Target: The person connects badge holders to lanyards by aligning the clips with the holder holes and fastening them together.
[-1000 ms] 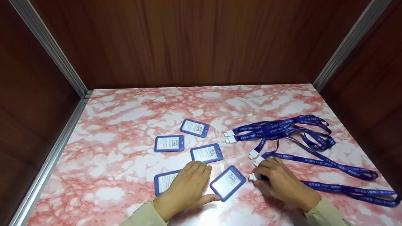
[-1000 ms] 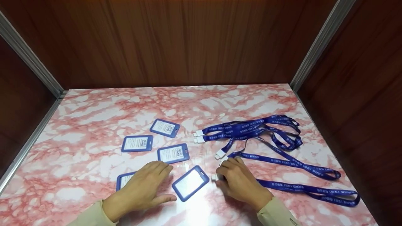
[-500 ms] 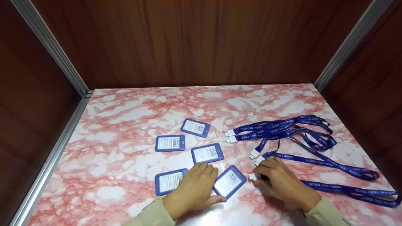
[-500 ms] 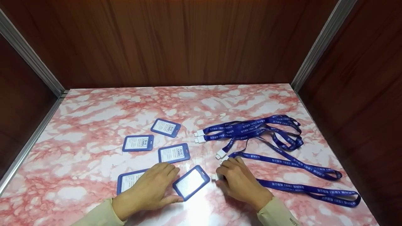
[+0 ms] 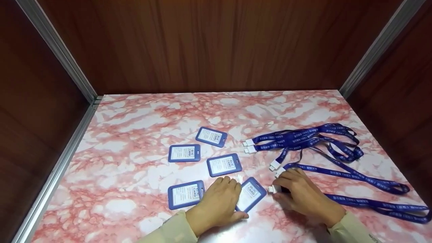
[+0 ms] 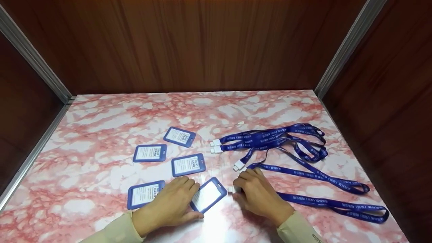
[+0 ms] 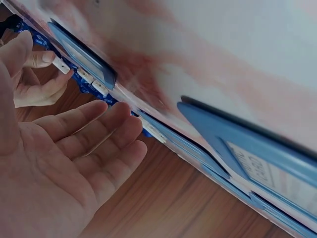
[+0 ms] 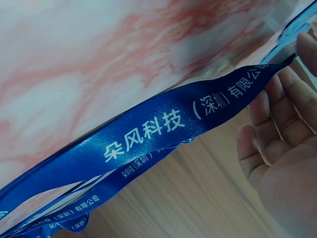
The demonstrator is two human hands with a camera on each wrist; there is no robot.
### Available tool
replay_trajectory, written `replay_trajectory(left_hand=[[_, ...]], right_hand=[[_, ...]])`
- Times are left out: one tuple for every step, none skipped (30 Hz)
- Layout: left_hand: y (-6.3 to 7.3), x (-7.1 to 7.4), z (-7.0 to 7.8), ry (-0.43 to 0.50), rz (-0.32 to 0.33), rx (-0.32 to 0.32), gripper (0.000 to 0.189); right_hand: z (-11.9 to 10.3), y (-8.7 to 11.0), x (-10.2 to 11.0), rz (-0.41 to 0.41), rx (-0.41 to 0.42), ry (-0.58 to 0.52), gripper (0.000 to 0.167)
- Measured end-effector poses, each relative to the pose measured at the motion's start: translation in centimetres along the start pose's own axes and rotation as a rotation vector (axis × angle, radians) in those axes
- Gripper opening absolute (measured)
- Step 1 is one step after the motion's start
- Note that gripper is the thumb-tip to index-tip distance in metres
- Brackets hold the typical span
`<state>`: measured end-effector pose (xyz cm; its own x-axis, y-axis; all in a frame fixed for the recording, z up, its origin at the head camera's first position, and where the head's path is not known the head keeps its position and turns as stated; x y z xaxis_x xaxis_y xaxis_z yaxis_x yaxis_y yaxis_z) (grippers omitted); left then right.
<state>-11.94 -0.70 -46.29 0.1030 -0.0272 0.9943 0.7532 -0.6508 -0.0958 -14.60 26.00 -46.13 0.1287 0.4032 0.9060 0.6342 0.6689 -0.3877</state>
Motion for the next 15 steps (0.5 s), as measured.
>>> replay_trajectory(left_hand=[[-0.06, -0.04, 0.07, -0.007, 0.002, -0.001, 0.082], [-0.13, -0.10, 0.14, -0.014, 0.003, -0.002, 0.081], [-0.18, -0.14, 0.21, -0.019, 0.003, -0.003, 0.081], [-0.23, -0.21, 0.27, -0.021, 0.002, -0.003, 0.080], [-0.28, -0.27, 0.33, -0.026, 0.001, -0.002, 0.080], [-0.32, -0.32, 0.39, -0.030, -0.001, 0.000, 0.079], [-0.37, -0.36, 0.44, -0.030, -0.003, 0.003, 0.080], [-0.41, -0.41, 0.49, -0.028, -0.006, 0.004, 0.080], [-0.44, -0.44, 0.54, -0.026, -0.007, 0.007, 0.080], [-0.48, -0.47, 0.58, -0.026, -0.008, 0.009, 0.080], [-0.50, -0.49, 0.62, -0.027, -0.008, 0.009, 0.081], [-0.51, -0.50, 0.68, -0.026, -0.009, 0.008, 0.081], [-0.54, -0.52, 0.72, -0.029, -0.008, 0.007, 0.081], [-0.55, -0.54, 0.76, -0.033, -0.008, 0.006, 0.082], [-0.56, -0.54, 0.81, -0.038, -0.009, 0.007, 0.082]], right_hand=[[0.00, 0.02, 0.02, 0.000, -0.001, -0.001, 0.023], [0.00, 0.03, 0.04, 0.001, 0.001, -0.003, 0.023], [-0.02, 0.04, 0.06, 0.002, 0.002, -0.005, 0.023], [-0.02, 0.04, 0.06, 0.005, 0.005, -0.007, 0.023], [-0.03, 0.04, 0.07, 0.007, 0.006, -0.009, 0.023], [-0.05, 0.03, 0.08, 0.009, 0.008, -0.010, 0.024], [-0.03, 0.02, 0.09, 0.011, 0.009, -0.005, 0.024], [-0.04, -0.01, 0.10, 0.016, 0.013, -0.005, 0.024], [-0.03, -0.02, 0.13, 0.017, 0.014, -0.003, 0.024], [-0.04, -0.03, 0.15, 0.019, 0.014, -0.003, 0.024], [-0.05, -0.04, 0.17, 0.018, 0.012, -0.001, 0.024], [-0.06, -0.04, 0.18, 0.017, 0.012, -0.001, 0.024], [-0.06, -0.04, 0.19, 0.015, 0.009, 0.000, 0.024], [-0.09, -0.04, 0.21, 0.014, 0.008, 0.001, 0.024], [-0.10, -0.04, 0.22, 0.010, 0.004, 0.001, 0.024]])
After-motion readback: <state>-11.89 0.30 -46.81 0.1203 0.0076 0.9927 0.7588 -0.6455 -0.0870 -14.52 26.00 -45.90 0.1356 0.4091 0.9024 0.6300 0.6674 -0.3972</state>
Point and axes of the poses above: each hand's wrist, its own y-axis away from the middle knuckle, its own x-axis out of the back of the hand, z = x × y, the point moved 2 cm from there along -y, towards the middle knuckle, and after that the axes turned 2 degrees about x, right-handed, at the moved point
